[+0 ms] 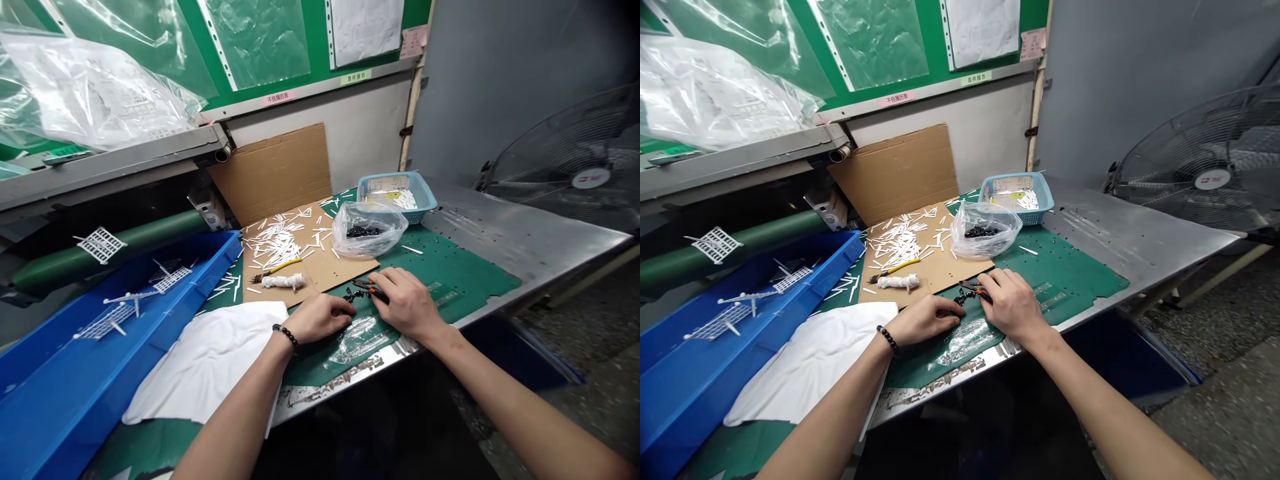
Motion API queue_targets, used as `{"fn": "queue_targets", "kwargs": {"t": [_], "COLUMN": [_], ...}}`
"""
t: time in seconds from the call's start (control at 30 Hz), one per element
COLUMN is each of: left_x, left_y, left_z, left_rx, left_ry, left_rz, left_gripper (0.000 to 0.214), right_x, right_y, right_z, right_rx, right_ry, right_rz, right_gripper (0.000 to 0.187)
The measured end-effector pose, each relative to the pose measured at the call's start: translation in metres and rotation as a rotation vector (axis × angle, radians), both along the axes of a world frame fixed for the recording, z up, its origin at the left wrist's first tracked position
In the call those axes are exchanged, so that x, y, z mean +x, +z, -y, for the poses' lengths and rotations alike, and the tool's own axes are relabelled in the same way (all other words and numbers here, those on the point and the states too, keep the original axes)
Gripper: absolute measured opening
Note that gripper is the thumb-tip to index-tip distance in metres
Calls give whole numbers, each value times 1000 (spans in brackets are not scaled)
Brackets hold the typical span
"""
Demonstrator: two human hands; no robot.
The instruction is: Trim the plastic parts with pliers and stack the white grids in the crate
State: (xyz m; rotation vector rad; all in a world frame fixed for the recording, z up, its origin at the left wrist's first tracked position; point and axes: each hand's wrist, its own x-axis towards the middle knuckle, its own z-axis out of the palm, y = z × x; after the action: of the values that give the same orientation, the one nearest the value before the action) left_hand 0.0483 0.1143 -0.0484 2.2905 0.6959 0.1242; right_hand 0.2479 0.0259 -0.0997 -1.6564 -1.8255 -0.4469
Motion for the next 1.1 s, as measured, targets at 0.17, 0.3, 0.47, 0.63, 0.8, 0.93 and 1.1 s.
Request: {"fn": "queue_targets", "kwargs": {"t": [0.17,0.3,0.47,0.63,0.8,0.93,1.1], "left_x": [2,6,10,9,9,9,10], "left_y": [0,1,-2,-3,-1,-3,-5], "left_z": [0,-2,-7,-8,-6,-5,-5], "left_rx": [-32,-361,-752,-892,-880,-835,-888], "left_ry": [47,228,415,456,423,404,379], "left_rz": [55,309,554,630,595,553,526], "left_gripper": [19,22,25,26,37,32,33], "right_x": [0,1,1,0,-2,-3,-4], "right_y": [1,1,1,3,5,7,8], "right_z": [0,1,1,1,1,2,2], "right_rx": [5,-5,-11,-23,-12,-12,-31], "right_ry": [1,22,49,76,75,82,82], "right_rz": [-13,-18,-13,-1,26,35,54], "right_gripper": [20,20,20,19,20,17,18]}}
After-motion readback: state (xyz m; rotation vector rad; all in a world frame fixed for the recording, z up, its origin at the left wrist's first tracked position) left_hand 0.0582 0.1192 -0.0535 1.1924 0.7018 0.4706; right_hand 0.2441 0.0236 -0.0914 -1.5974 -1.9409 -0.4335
